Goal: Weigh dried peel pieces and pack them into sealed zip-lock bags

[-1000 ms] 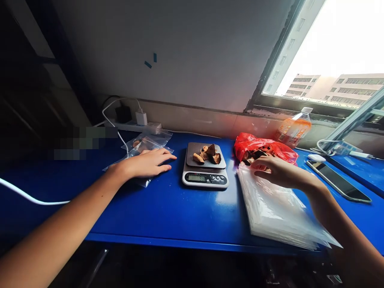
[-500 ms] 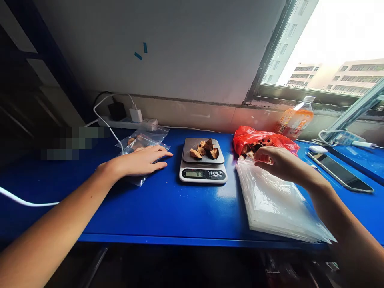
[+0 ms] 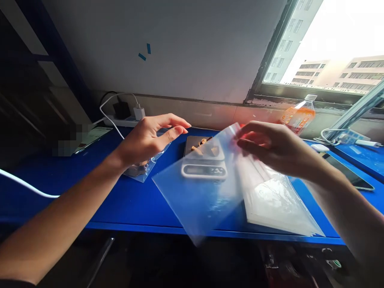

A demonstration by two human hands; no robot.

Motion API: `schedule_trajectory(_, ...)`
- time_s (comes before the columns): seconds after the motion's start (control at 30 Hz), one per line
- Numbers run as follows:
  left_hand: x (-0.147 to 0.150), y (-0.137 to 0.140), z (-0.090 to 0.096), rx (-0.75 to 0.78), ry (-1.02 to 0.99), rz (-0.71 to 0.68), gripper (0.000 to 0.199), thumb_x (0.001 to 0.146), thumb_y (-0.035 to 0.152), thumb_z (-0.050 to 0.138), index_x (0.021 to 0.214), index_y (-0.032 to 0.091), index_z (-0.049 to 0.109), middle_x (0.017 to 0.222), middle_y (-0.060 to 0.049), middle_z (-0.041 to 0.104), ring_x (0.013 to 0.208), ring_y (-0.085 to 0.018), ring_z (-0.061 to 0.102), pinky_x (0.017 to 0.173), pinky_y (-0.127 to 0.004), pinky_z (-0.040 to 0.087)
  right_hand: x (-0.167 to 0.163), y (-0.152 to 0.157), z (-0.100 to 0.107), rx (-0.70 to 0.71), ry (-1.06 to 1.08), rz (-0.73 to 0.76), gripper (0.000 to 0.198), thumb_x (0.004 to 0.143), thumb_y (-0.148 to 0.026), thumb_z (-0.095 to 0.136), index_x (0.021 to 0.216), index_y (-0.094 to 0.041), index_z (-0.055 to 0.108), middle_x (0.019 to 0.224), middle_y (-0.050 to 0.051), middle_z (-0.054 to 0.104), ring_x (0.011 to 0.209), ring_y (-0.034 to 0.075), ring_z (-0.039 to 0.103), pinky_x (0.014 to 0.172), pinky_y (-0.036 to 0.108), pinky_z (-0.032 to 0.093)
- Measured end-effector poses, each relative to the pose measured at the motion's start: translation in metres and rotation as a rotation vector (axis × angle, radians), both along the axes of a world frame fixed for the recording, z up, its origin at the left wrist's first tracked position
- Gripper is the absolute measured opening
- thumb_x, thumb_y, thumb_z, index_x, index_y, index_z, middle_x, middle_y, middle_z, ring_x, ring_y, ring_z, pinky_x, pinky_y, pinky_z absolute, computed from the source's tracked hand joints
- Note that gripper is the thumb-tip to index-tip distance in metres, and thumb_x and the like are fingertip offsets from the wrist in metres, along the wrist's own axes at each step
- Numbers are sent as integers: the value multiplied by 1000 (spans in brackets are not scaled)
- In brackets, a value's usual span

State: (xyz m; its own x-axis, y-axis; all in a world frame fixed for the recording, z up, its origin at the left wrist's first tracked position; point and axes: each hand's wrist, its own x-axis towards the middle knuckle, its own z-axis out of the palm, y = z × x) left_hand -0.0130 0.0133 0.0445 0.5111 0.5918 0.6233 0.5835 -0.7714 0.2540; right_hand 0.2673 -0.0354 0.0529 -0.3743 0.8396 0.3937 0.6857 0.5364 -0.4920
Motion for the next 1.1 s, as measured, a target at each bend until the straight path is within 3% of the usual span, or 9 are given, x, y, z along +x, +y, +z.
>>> schedule_trajectory(0.07,8,-12,9,-19,-19,-64,25,96,31,41,107,21,61,96,-2,69,84,-14,64,75,-27,52,-23,-2,-4,-126,107,36,20,86,-36,54,90,-18,60,68,2,62,59,12,57,51,24,44)
schedule_trajectory(0.13,13,-24,10,94,-4,-73,19,94,28,47,102,21,62,90,0,68,78,-13,62,72,-26,51,-40,-2,-9,-257,197,64,18,85,-33,56,92,-17,60,68,1,61,56,10,56,49,22,43)
schedule_trajectory(0.27,18,-39,-11,385,215,-133,15,86,26,59,99,19,61,89,-3,67,82,-18,60,73,-32,51,-54,3,-18,-542,419,252,23,84,-36,58,90,-14,62,74,3,61,60,10,56,50,22,44)
schedule_trajectory(0.4,15,-36,-34,382,245,-112,13,87,22,58,99,18,57,92,-4,67,86,-19,62,75,-32,52,-54,4,-22,-689,568,352,26,82,-33,62,98,-13,68,85,5,64,72,11,58,64,24,48)
schedule_trajectory(0.57,13,-25,-41,400,217,-203,15,87,19,58,101,17,55,89,-4,67,83,-17,63,73,-31,53,-57,-6,-30,-778,607,301,36,78,-35,67,108,-14,69,79,4,63,72,12,57,69,28,48)
schedule_trajectory(0.8,22,-21,-43,461,107,-331,13,84,11,60,95,17,59,85,-4,68,79,-15,61,69,-27,53,-63,-9,-31,-769,584,284,36,78,-37,68,103,-11,69,72,1,57,68,10,51,67,25,43)
schedule_trajectory(0.93,22,-18,-44,393,81,-373,9,85,12,59,93,16,58,83,-4,66,79,-15,61,69,-27,53,-61,-9,-31,-784,608,314,29,80,-33,66,98,-11,68,72,0,56,67,9,51,67,25,43)
schedule_trajectory(1.1,23,-17,-53,317,95,-408,5,86,13,57,84,17,55,79,-3,64,77,-14,61,71,-28,53,-64,-14,-35,-738,562,237,33,80,-32,65,107,-14,64,73,1,57,68,11,51,64,25,43)
